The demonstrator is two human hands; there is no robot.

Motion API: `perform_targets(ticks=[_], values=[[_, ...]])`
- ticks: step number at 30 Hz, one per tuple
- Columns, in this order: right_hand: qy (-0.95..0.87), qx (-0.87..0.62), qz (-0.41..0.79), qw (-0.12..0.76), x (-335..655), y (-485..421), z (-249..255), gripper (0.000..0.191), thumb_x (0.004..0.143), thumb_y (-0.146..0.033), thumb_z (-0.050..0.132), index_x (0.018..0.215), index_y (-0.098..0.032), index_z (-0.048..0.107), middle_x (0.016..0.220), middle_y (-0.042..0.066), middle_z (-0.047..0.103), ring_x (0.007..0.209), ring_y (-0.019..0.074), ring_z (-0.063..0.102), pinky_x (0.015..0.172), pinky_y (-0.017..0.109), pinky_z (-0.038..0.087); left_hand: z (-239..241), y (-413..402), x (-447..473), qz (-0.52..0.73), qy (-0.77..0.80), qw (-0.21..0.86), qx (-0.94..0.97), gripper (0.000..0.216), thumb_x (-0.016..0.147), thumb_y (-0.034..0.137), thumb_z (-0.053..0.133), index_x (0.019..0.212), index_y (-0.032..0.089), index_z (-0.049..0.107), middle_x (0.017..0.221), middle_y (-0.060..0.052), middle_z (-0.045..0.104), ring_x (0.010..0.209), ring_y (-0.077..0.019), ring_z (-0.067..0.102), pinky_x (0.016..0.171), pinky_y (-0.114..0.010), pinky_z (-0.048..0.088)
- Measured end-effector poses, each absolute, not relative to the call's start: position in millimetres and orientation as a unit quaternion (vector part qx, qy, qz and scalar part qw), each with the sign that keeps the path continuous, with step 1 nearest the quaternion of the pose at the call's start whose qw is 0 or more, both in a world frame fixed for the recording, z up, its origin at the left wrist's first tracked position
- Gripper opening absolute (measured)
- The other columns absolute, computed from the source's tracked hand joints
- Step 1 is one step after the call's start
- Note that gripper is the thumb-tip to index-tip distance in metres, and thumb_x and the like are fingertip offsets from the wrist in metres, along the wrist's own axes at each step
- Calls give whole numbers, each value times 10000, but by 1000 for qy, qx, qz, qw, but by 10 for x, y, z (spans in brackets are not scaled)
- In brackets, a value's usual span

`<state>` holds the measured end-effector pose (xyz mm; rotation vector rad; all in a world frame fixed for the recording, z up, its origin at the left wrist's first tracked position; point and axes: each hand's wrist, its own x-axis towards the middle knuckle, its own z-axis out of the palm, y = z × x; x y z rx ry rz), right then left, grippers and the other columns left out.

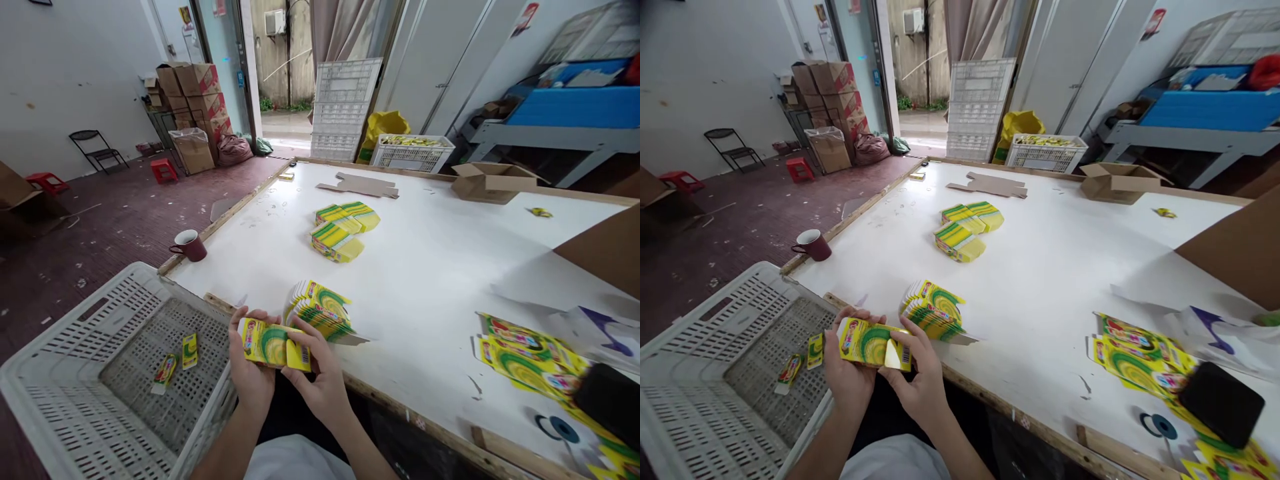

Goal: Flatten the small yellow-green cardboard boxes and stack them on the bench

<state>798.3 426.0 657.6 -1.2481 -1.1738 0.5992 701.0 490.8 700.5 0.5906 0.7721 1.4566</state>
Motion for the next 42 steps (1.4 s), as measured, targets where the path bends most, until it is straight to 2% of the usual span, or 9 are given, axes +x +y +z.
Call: perform_targets(ticks=[6, 11, 21, 24, 27, 31, 33, 38, 42], values=[[-584, -568, 115, 569, 8251, 4244, 6568, 372, 908, -316, 682, 1275, -257, 682, 1532, 151, 465, 1364, 293, 536, 1053, 434, 539, 6843, 4894, 6970, 546, 444, 651, 286, 419, 713, 466, 845, 956, 177, 663, 920, -44, 733, 824, -190, 716, 733, -277, 588], [-678, -547, 112, 478, 8344, 4212, 6533, 520, 988, -297, 552, 1502, -271, 480, 1640, 151, 270, 1461, 291, 410, 1069, 435, 523, 6795, 4856, 6965, 492, 467, 679, 281, 466, 609, 430, 908, 908, 123, 725, 858, -87, 763, 885, -274, 743, 774, -343, 620], [-680, -535, 193, 463, 8443, 4150, 6754, 284, 961, -248, 574, 1220, -217, 686, 1574, 159, 405, 1381, 265, 521, 1050, 404, 537, 6837, 4841, 6933, 478, 462, 690, 287, 465, 608, 452, 906, 875, 114, 732, 824, -83, 754, 762, -234, 741, 636, -282, 620], [-617, -561, 186, 520, 8354, 4194, 6725, 216, 930, -263, 619, 1138, -222, 661, 1533, 146, 461, 1403, 268, 492, 1095, 434, 502, 6760, 4803, 6936, 450, 462, 676, 357, 436, 696, 487, 849, 898, 118, 733, 847, -87, 750, 767, -229, 730, 596, -265, 605], [-571, -583, 166, 553, 8251, 4257, 6703, 380, 925, -278, 627, 1290, -213, 547, 1535, 168, 445, 1452, 278, 424, 1119, 465, 475, 6735, 4830, 6889, 447, 466, 650, 400, 423, 753, 496, 799, 957, 133, 723, 920, -95, 746, 829, -241, 724, 651, -288, 609], [-565, -624, 81, 534, 8451, 4289, 6634, 574, 926, -357, 645, 1445, -220, 443, 1488, 158, 496, 1410, 287, 463, 1126, 491, 454, 6779, 5148, 6429, 501, 587, 472, 426, 466, 736, 489, 779, 1027, 143, 667, 973, -104, 716, 889, -259, 703, 796, -360, 596], [-534, -682, 13, 500, 8678, 4291, 6515, 538, 936, -413, 619, 1420, -218, 489, 1392, 155, 581, 1308, 301, 543, 1091, 523, 461, 6784, 5387, 6038, 524, 654, 320, 443, 516, 708, 479, 762, 1069, 142, 612, 1008, -121, 690, 916, -299, 683, 859, -459, 576], [-518, -766, -1, 381, 8978, 4353, 6158, 386, 984, -412, 494, 1273, -182, 607, 1037, 118, 729, 967, 283, 652, 1047, 595, 424, 6678, 5732, 5359, 386, 764, 22, 517, 774, 638, 409, 801, 1273, 81, 503, 1359, -273, 512, 1347, -478, 421, 1099, -703, 323], [-519, -762, 3, 387, 8875, 4404, 6151, 303, 957, -347, 517, 1192, -187, 621, 1021, 112, 695, 948, 274, 616, 948, 507, 486, 6568, 5666, 5535, 389, 711, 36, 585, 822, 694, 476, 760, 1353, 97, 448, 1408, -242, 468, 1385, -426, 385, 1146, -655, 294]])
